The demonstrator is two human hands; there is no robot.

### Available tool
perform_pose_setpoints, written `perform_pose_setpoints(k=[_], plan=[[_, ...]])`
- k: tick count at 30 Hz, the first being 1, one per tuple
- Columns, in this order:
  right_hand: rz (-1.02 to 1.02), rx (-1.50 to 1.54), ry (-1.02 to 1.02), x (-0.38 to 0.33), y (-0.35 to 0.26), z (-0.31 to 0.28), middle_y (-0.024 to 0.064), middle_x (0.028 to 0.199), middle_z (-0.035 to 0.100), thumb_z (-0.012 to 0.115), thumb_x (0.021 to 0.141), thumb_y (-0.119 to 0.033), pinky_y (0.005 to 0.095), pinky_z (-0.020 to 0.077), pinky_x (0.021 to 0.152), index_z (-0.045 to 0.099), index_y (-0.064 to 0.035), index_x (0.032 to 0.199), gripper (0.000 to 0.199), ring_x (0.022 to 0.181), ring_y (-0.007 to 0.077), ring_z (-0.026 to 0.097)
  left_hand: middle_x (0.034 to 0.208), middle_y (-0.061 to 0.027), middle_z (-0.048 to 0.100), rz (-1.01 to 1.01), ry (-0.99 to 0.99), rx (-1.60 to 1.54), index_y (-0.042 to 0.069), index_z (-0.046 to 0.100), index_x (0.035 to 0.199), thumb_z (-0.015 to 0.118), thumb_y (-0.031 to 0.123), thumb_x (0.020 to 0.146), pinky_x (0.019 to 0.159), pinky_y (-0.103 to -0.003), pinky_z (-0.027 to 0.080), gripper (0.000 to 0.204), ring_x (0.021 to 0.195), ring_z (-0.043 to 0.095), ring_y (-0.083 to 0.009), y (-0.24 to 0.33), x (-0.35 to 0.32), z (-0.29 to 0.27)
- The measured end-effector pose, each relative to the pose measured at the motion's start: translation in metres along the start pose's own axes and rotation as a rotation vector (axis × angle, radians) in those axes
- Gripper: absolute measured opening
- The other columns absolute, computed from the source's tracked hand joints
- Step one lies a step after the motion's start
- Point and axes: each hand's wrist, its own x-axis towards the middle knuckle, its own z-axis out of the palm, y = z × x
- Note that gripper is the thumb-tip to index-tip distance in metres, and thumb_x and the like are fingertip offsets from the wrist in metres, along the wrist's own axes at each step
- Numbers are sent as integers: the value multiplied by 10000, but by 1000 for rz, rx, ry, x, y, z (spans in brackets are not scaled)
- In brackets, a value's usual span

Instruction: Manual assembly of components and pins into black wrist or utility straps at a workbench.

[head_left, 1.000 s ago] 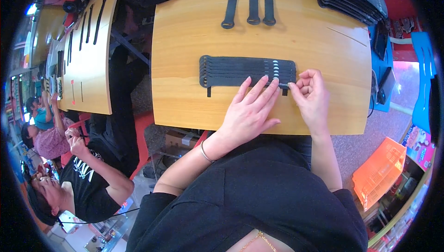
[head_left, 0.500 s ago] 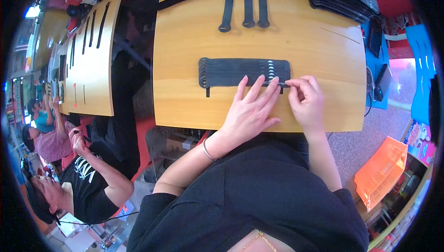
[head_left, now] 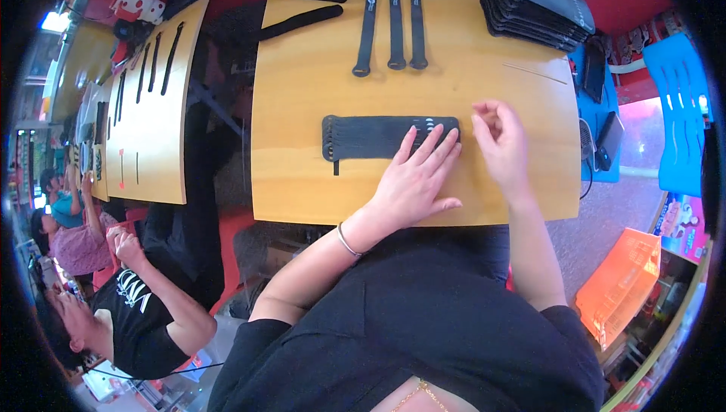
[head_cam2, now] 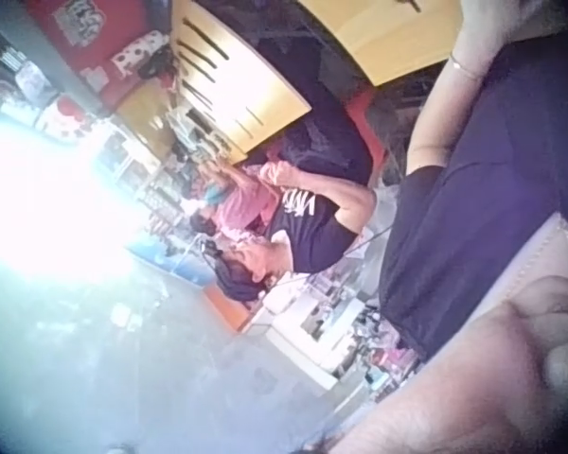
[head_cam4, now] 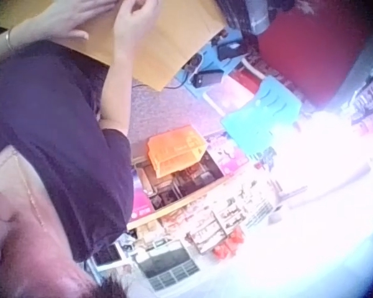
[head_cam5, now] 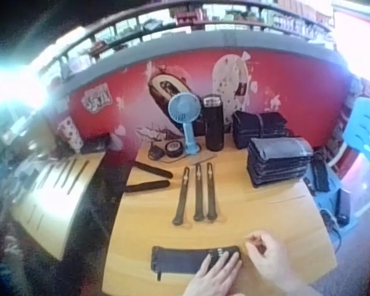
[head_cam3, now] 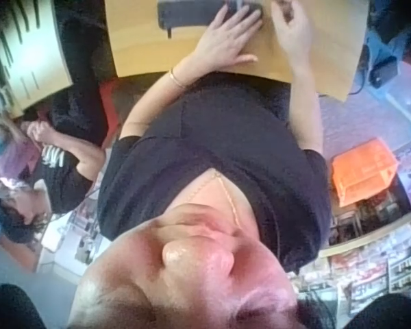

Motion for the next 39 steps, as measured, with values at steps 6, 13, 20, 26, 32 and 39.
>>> perform_pose_setpoints(k=[6, 13, 20, 26, 32, 39], plan=[[-325, -411, 15, 112, 4, 27, 169, 1059, 591, 661, 811, -159, 356, 520, 726, 562, 5, 1099, 346, 814, 260, 643, 1489, -128, 263, 42, -14, -33, 27, 346, 1387, 503, 644, 768, 1118, -521, 95, 887, 1390, 202, -304, 0, 1, 2], [-209, -933, -67, 172, -15, 74, 239, 1053, 604, 705, 773, -260, 440, 504, 788, 513, 17, 1070, 449, 913, 351, 625, 1494, -130, 249, 36, -21, -36, 32, 326, 1397, 537, 645, 739, 1120, -517, 99, 924, 1395, 190, -297, -1, -1, 0], [2, -936, -118, 175, -6, 57, 205, 945, 653, 725, 748, -247, 439, 504, 776, 541, -12, 1050, 425, 906, 357, 630, 1487, -138, 260, 31, 7, -39, 22, 347, 1382, 567, 614, 734, 1117, -519, 117, 904, 1390, 202, -301, 3, -3, -2], [-12, -886, -222, 135, -15, 25, 171, 873, 665, 684, 766, -206, 417, 501, 709, 621, -25, 959, 273, 828, 310, 643, 1471, -176, 274, 22, 31, -57, 8, 351, 1373, 602, 527, 771, 1117, -505, 145, 833, 1366, 248, -335, 3, -4, -2], [-72, 118, -131, 19, -68, 10, 14, 805, 551, 577, 882, -68, 228, 481, 590, 556, -15, 977, 111, 704, 82, 561, 1447, -201, 289, -291, 500, -939, -23, 259, 1396, 665, 124, 835, 934, -358, 454, 708, 1230, 467, -277, 10, -30, -14], [-1, 370, -135, -72, -46, 16, 13, 856, 552, 611, 847, 17, 204, 461, 633, 567, -27, 971, 139, 719, 61, 539, 852, -58, 625, -538, 419, -1388, -22, 581, 1081, 611, 27, 867, 564, -195, 467, 221, 695, 623, -86, 19, -57, -25]])
